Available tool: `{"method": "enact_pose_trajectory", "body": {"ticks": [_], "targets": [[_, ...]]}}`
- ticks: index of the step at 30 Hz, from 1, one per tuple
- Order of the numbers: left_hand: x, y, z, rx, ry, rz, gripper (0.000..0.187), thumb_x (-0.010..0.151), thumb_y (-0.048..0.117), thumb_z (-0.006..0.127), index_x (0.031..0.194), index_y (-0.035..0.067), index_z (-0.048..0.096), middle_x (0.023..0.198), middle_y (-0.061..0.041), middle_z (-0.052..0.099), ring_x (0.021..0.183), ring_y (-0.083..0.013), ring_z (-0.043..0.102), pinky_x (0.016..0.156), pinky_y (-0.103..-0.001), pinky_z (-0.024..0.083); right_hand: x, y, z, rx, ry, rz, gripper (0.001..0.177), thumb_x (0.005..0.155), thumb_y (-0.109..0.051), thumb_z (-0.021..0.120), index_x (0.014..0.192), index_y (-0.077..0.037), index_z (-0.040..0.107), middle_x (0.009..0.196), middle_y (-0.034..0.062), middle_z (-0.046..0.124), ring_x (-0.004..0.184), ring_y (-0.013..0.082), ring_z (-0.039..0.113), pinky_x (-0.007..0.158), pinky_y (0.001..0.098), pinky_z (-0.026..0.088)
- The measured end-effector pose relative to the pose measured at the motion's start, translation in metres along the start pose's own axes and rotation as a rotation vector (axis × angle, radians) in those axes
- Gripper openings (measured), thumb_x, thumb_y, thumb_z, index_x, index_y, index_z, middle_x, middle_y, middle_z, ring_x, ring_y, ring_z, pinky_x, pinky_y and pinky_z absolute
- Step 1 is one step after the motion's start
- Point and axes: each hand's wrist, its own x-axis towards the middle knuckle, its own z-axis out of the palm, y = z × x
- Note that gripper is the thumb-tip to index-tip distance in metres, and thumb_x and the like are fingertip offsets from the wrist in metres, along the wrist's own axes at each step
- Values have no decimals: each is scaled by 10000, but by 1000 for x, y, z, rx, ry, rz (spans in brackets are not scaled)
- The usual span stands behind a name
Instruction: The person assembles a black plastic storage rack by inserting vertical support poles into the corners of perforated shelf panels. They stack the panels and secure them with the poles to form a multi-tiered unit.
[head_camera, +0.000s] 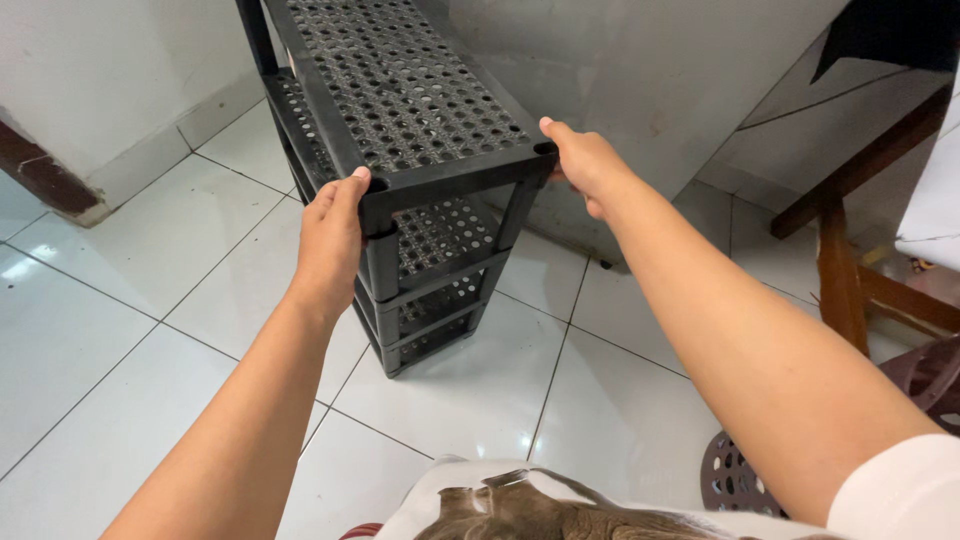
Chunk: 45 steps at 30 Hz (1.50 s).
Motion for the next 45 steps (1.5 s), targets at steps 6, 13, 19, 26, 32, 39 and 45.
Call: {"method": "enact_pose_trajectory", "body": {"ticks": [6, 13, 19, 26, 32, 39, 45], "targets": [[3, 8, -6, -56, -21, 8, 320, 943, 426, 600, 998, 115, 650, 811, 32, 676, 729, -85, 632, 685, -268, 528, 22, -5, 6, 44, -116, -63, 450, 936, -518, 593, 1062, -103, 713, 1053, 16, 702, 1010, 187, 603, 954, 459, 394], [4, 1, 2, -16, -53, 16, 324, 981, 439, 618, 969, 115, 621, 785, 40, 597, 691, -67, 492, 648, -271, 396, 52, 0, -3, 109, -138, -49, 450, 950, -502, 601, 1114, -91, 688, 1166, 31, 688, 1060, 199, 593, 1042, 528, 386], [5, -3, -2, -14, -73, 31, 318, 971, 437, 631, 939, 121, 606, 771, 56, 576, 712, -47, 493, 674, -244, 424, 50, 11, 1, 206, -153, -28, 418, 966, -486, 599, 1097, -97, 676, 1140, 35, 669, 1043, 194, 562, 1004, 527, 395], [1, 5, -4, 59, -79, -3, 312, 964, 443, 625, 894, 147, 553, 712, 64, 500, 651, -59, 432, 596, -262, 361, 49, 19, 7, 235, -175, -21, 385, 998, -463, 598, 1077, -91, 651, 1036, 21, 631, 925, 186, 527, 937, 530, 456], [0, 10, 3, -19, -103, 4, 285, 970, 409, 623, 969, 130, 563, 824, 39, 577, 741, -65, 520, 670, -262, 452, 47, 23, 8, 347, -251, -38, 386, 1019, -440, 525, 1071, -77, 643, 1059, 91, 693, 969, 261, 685, 981, 585, 512], [-10, 22, 4, -7, -258, 156, 319, 977, 316, 606, 1218, 118, 539, 1015, 34, 654, 988, -60, 612, 889, -279, 500, 33, 29, 3, 534, -274, -175, 379, 1031, -422, 496, 1100, -81, 648, 1021, 70, 662, 941, 234, 655, 967, 612, 524], [-7, 36, 6, 63, -252, 185, 336, 998, 308, 623, 1250, 100, 543, 1017, 33, 650, 968, -66, 536, 912, -273, 420, 27, 12, -6, 601, -318, -196, 358, 1041, -407, 521, 1103, -68, 615, 1005, 68, 638, 980, 239, 639, 975, 684, 488]]}}
